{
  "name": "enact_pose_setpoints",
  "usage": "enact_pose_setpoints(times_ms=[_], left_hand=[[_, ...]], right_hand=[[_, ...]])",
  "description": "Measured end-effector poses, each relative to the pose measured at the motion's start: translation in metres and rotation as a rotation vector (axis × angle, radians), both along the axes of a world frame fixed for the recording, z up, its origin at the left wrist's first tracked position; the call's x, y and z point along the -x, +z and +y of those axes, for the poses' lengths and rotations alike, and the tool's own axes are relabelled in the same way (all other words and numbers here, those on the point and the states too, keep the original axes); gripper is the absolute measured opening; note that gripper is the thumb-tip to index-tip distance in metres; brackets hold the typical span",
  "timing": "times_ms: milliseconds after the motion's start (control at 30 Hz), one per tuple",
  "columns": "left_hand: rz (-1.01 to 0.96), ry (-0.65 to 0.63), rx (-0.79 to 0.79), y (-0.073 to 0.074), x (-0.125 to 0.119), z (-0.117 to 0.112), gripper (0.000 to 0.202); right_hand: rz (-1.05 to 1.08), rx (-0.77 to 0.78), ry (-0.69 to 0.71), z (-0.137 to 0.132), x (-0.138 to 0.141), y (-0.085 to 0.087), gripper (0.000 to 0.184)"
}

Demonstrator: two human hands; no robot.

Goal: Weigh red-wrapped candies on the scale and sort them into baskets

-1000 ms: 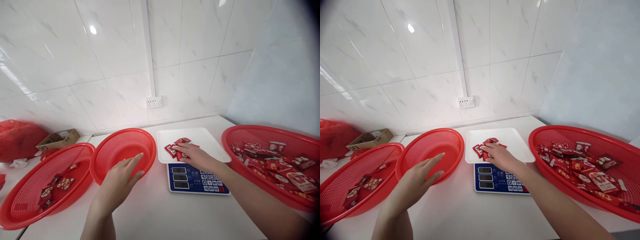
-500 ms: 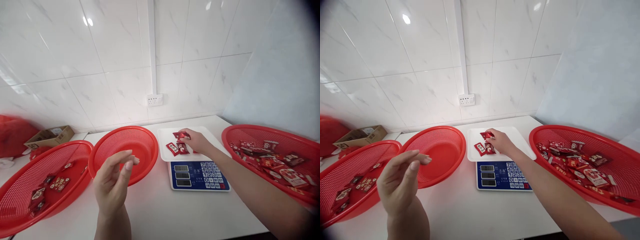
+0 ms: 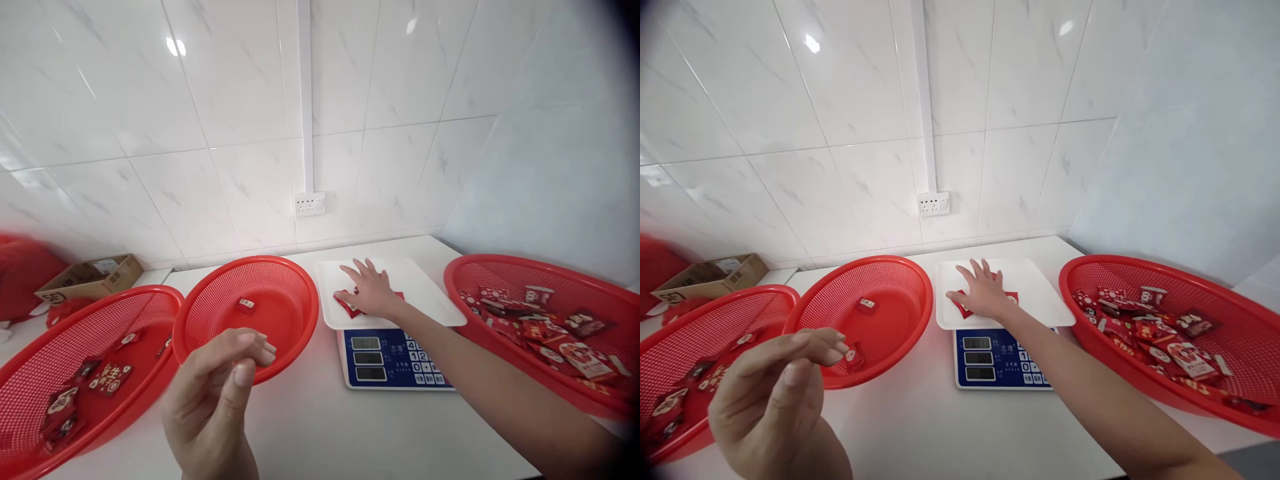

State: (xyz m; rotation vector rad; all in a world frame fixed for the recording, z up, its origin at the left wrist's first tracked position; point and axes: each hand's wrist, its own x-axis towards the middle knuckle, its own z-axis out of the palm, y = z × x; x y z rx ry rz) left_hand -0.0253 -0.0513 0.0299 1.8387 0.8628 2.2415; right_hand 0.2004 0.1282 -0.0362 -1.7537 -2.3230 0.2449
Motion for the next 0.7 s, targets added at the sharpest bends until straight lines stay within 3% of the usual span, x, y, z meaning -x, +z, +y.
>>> enact_pose_setpoints(times_ms=[133, 300, 533, 700], left_hand=[[0.092, -0.077, 0.127, -0.003, -0.003, 0.002, 0.023], [0.247, -0.081, 0.136, 0.002, -0.004, 0.003, 0.026], [0.236, -0.061, 0.146, 0.001, -0.004, 0.004, 0.026], [0.251, -0.047, 0.124, 0.003, -0.002, 0.000, 0.026]], right_hand=[[-0.106, 0.041, 0.067, -0.002, -0.023, -0.017, 0.080], [-0.082, -0.109, 0.225, -0.006, -0.024, -0.020, 0.049], [0.026, -0.141, 0.138, 0.005, -0.028, -0.016, 0.021], [0.128, -0.155, 0.071, 0.016, -0.026, -0.001, 0.023]])
